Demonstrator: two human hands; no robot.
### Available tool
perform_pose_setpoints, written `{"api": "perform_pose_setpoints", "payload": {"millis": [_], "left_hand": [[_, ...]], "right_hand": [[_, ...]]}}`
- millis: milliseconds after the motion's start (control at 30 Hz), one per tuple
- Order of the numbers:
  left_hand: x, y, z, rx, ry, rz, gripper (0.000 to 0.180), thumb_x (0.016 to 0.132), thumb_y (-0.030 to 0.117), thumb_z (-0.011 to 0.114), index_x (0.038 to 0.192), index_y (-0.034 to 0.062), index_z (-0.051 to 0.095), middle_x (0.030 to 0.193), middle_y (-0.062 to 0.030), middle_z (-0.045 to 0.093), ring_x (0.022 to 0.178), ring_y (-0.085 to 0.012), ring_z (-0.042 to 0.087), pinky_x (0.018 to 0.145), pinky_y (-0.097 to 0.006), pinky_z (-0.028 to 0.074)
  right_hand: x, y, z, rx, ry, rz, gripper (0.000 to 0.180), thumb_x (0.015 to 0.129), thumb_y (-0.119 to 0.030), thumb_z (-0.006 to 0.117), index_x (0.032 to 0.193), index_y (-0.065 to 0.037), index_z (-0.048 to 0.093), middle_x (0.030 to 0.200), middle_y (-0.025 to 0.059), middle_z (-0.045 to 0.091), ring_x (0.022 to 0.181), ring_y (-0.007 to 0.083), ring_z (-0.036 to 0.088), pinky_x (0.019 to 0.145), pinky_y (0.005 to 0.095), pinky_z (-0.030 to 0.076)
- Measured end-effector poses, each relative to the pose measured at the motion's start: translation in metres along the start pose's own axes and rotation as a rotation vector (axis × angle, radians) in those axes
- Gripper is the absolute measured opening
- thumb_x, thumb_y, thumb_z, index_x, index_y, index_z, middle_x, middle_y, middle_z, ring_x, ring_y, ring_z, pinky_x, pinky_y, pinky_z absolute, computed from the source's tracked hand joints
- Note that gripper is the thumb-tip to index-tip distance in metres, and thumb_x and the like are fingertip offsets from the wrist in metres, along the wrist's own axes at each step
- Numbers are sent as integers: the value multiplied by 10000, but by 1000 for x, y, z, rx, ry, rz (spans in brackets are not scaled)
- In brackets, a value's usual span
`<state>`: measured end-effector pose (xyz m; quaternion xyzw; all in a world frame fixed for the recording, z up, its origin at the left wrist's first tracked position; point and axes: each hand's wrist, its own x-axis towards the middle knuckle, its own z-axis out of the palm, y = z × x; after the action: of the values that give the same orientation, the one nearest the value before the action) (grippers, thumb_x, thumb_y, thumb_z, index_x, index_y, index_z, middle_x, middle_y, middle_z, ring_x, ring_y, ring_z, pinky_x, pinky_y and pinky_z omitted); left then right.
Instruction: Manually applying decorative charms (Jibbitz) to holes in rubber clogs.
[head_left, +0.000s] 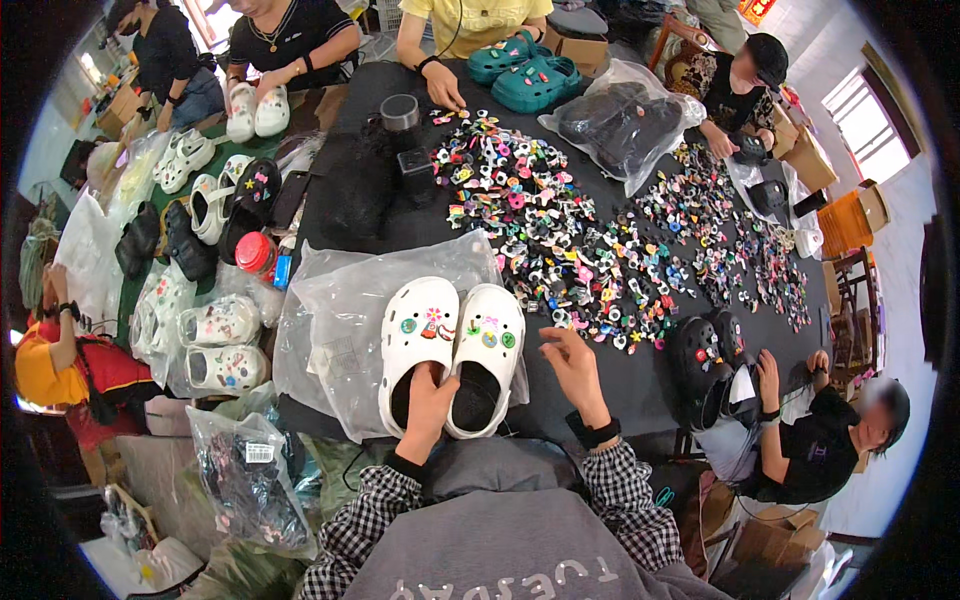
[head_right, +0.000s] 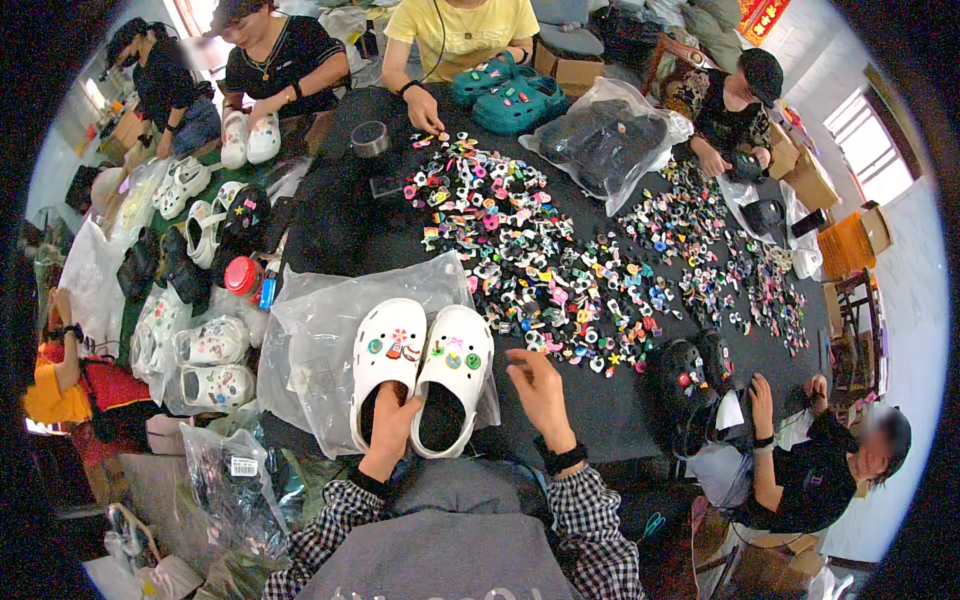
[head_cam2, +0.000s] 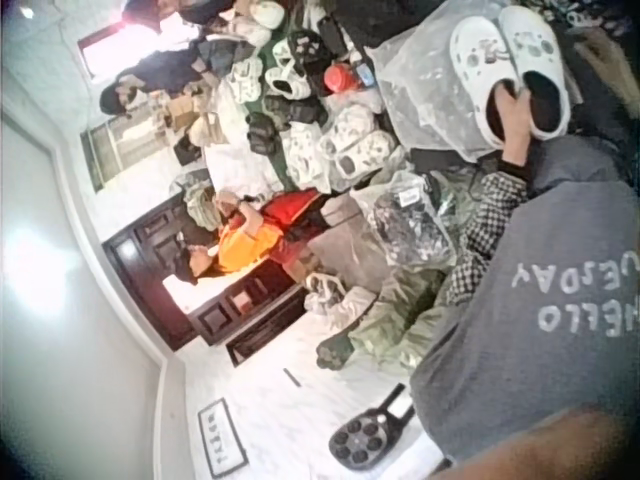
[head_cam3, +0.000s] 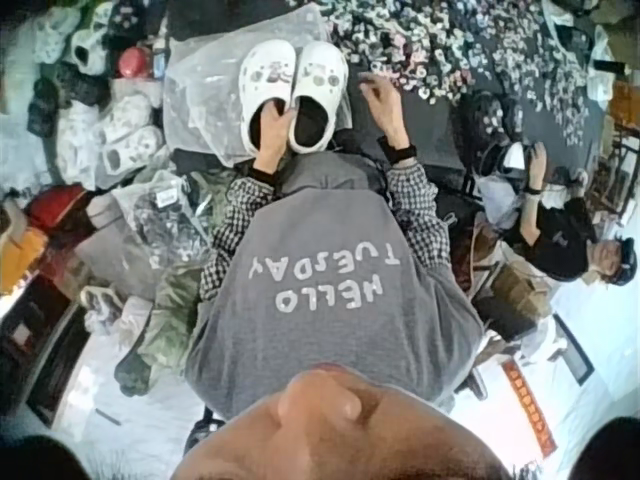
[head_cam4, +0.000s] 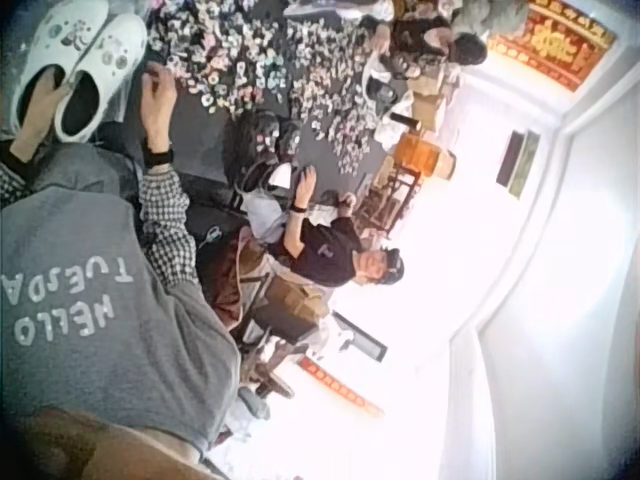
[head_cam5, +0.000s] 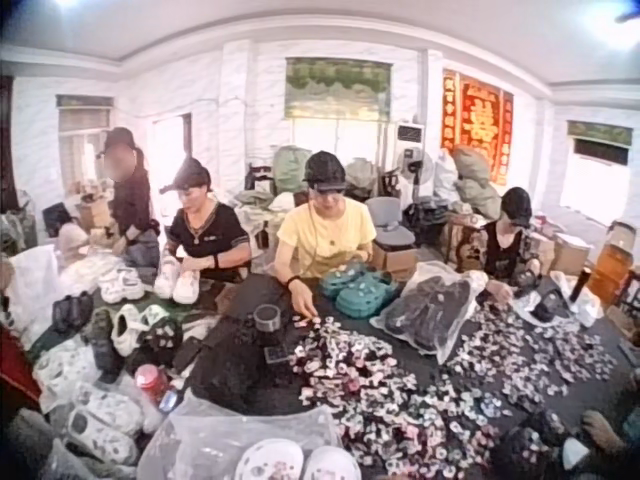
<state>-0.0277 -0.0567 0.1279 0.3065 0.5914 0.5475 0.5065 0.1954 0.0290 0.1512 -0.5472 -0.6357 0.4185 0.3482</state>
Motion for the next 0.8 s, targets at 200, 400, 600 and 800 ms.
{"api": "perform_pose_setpoints", "payload": {"millis": [200, 400, 600, 800], "left_hand": [[1, -1, 1, 59, -2, -14, 469, 752, -2, 554, 1207, -87, 477, 1140, -152, 566, 1047, -219, 539, 922, -300, 395], [1, -5, -2, 52, -11, -30, 465, 757, -7, 556, 1211, -75, 483, 1130, -141, 575, 1045, -214, 545, 922, -299, 400], [-1, 2, 3, 68, 8, 8, 395, 789, -18, 553, 1174, -77, 489, 1121, -117, 575, 1019, -189, 546, 906, -294, 403], [0, -8, -1, 30, 13, 41, 432, 781, -22, 553, 1202, -71, 470, 1133, -121, 573, 1042, -197, 543, 928, -298, 392]], "right_hand": [[-3, -16, 11, 55, -97, -13, 213, 880, -20, 566, 1088, 2, 604, 990, 99, 650, 861, 152, 637, 729, 270, 493], [1, -28, 27, 1, -108, -83, 304, 838, 9, 588, 1141, -10, 593, 1034, 110, 562, 813, 182, 626, 685, 276, 496], [-5, -24, 41, -200, -64, -234, 380, 822, 26, 593, 1193, -53, 577, 1165, 127, 485, 827, 184, 616, 698, 283, 512], [-4, -29, 42, -65, -69, -139, 307, 799, 33, 613, 1094, -47, 585, 1142, 112, 484, 816, 181, 602, 702, 288, 513]]}}
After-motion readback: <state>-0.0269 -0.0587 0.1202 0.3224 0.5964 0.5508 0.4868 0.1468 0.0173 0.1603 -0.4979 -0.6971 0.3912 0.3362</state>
